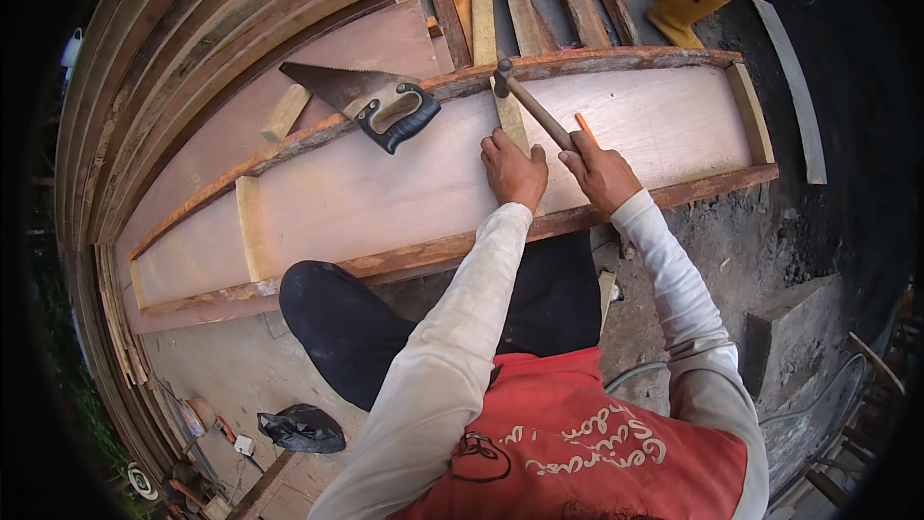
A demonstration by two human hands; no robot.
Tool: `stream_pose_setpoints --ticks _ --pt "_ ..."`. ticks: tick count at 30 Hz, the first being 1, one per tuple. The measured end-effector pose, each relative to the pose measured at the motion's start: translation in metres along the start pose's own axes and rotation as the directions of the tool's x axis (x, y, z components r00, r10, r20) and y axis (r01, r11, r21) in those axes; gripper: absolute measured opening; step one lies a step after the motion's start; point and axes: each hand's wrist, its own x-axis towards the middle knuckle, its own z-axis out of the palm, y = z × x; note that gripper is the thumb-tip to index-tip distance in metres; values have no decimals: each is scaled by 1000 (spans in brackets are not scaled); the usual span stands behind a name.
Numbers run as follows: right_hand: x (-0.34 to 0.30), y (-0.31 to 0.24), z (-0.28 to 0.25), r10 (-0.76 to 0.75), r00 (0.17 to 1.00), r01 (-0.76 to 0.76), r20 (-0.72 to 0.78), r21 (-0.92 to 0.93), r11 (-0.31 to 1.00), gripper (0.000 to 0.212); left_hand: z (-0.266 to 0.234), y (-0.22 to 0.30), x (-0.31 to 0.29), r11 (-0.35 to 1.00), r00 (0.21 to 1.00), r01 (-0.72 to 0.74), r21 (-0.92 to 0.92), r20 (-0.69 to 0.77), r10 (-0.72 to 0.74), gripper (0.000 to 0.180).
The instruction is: The person constructs a wooden frame by measuring wood with a pencil, sawing a piece of wood to size, and then hammering nails into the wooden joints to secure the structure.
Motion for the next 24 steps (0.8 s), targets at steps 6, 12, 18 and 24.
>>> stream_pose_setpoints --ticks 6,12,18,24 --pt "-70 -40 -17 4 971 53 -239 232 971 30 -33 -39 -2 981 988 -34 -192 142 62 58" --pt "-103 -2 11 59 997 -61 48 58 996 32 -117 -98 -20 985 963 -162 -56 209 170 41" --pt "-127 2 14 134 988 -143 75 138 980 38 -186 -95 -45 990 966 -138 -5 218 136 38" --pt "-136 -5 29 266 963 -226 50 691 687 46 -263 -85 -73 975 983 -165 -148 59 175 32"
